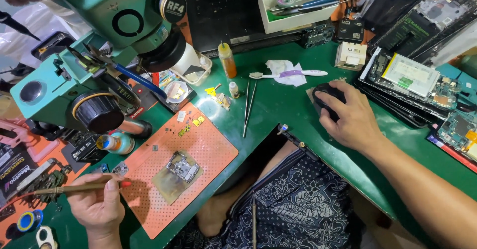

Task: The person uses a soldering iron and a multimeter probe to work on a small circuit board placed on an orange mat. They apply a liquid from a small bottle to the board and later use a computer mouse while continuing to solder.

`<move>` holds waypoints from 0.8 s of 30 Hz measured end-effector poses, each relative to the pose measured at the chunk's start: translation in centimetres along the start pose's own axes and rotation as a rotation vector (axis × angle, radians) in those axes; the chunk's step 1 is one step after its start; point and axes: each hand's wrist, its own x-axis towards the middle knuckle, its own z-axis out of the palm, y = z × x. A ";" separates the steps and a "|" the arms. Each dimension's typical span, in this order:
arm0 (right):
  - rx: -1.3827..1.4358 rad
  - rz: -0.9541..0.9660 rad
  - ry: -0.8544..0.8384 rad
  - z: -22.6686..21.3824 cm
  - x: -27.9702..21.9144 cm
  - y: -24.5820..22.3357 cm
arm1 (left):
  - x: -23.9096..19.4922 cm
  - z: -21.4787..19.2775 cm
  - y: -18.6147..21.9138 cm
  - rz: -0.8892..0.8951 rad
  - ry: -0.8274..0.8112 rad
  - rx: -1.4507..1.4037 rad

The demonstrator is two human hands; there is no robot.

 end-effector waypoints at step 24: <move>-0.007 -0.061 -0.070 -0.3 0.4 -0.6 | 0.0 -0.4 0.1 -0.026 -0.037 0.032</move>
